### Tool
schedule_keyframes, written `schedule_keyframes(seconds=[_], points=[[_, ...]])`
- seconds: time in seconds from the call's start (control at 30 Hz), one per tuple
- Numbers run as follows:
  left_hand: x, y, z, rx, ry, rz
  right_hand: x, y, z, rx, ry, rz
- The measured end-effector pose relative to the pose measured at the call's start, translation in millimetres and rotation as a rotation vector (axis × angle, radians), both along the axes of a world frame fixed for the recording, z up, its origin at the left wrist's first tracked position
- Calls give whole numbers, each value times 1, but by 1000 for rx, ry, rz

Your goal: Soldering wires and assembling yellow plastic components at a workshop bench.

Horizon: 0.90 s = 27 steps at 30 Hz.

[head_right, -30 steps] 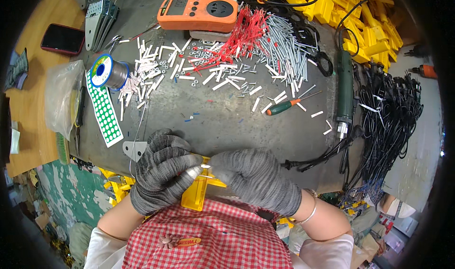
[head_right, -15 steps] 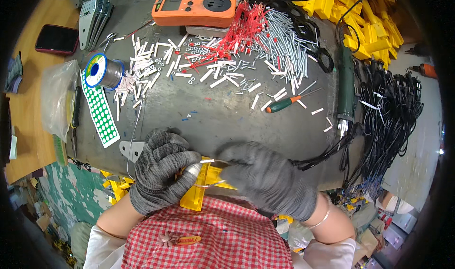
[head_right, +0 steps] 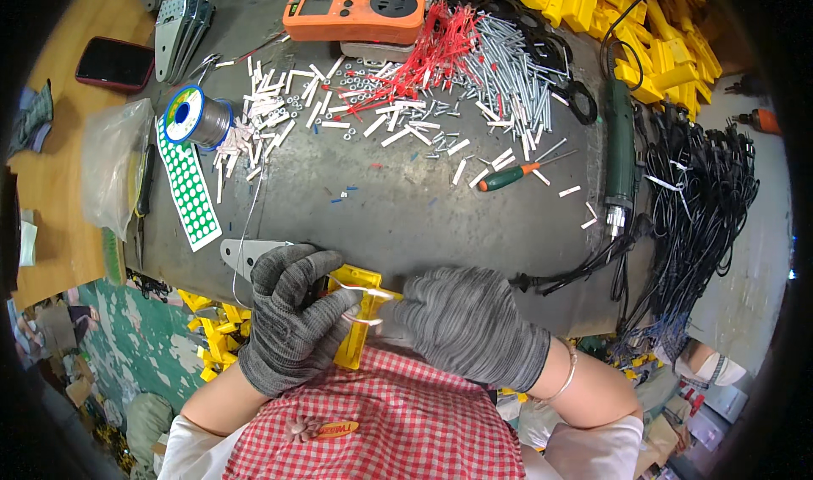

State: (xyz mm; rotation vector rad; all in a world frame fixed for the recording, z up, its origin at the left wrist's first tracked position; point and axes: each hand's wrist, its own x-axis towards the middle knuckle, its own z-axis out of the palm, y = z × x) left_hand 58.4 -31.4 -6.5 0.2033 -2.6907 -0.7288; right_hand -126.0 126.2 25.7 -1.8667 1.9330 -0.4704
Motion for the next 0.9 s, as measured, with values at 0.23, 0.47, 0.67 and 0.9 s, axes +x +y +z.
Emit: schedule_keyframes(seconds=[0.23,0.47,0.67,0.9], points=[[17,14,-1,-385,46,-42,-20,-27,-21,-307,-149,-153],[16,10,-1,-299,35,-46,-5,-47,-12,-139,-124,-156],[18,5,-4,-264,71,-95,-10,-49,-13,-134,37,53],[22,7,-15,-251,100,-86,3,-47,4,-123,297,11]])
